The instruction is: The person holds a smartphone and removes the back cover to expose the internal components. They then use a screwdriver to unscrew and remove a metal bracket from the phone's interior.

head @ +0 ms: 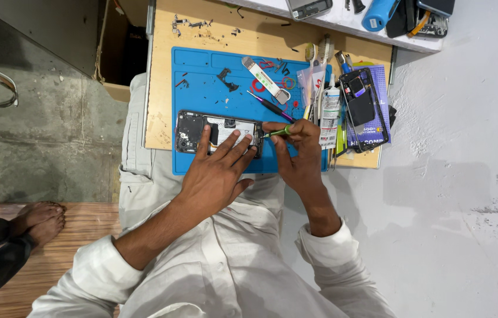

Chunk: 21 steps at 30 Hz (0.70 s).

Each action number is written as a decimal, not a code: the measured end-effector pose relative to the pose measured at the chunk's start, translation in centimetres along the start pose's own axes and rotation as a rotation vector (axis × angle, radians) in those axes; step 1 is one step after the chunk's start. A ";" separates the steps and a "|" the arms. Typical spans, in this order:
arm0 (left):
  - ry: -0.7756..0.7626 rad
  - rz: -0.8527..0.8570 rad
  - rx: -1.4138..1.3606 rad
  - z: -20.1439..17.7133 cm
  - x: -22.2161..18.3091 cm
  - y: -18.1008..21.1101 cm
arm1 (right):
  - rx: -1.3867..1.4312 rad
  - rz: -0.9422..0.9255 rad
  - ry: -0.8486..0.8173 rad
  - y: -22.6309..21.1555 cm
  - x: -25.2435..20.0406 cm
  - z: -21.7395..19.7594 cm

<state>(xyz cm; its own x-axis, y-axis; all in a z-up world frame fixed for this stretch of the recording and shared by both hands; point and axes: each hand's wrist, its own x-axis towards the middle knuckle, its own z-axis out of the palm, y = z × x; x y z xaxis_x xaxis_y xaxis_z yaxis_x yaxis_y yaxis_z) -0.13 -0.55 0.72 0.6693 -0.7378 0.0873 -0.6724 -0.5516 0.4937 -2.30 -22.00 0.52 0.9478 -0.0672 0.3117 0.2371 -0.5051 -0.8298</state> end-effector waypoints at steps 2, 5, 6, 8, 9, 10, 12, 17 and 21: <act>0.012 0.008 0.005 0.0 0.1 -0.1 | 0.009 0.072 0.051 0.4 -0.3 0.3; 0.013 0.012 0.005 -0.1 0.1 -0.1 | -0.041 0.073 0.096 0.6 -0.1 0.4; 0.012 0.012 0.009 -0.1 0.0 -0.1 | 0.115 0.121 0.043 0.4 0.0 0.1; 0.007 0.016 0.015 0.0 0.1 -0.2 | 0.155 0.163 0.041 0.3 0.0 0.0; 0.012 0.012 0.012 0.1 0.0 -0.1 | 0.040 0.156 0.092 0.3 0.0 0.1; 0.019 0.011 0.012 0.1 0.0 -0.1 | -0.075 0.147 0.145 0.4 0.1 0.1; 0.022 0.013 0.016 0.1 0.1 -0.1 | -0.027 -0.021 0.057 0.4 -0.2 0.2; 0.018 0.008 0.016 0.1 0.0 0.0 | -0.075 0.091 0.135 1.3 -0.7 0.8; 0.021 0.009 0.008 -0.1 -0.1 0.0 | 0.049 0.054 0.062 0.7 -0.8 0.6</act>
<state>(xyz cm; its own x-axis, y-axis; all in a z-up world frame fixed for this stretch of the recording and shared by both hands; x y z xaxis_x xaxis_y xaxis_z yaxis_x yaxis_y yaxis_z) -0.13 -0.46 0.77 0.6696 -0.7346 0.1097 -0.6808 -0.5481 0.4859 -2.77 -21.79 -0.60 0.9449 -0.1469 0.2925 0.1975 -0.4566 -0.8675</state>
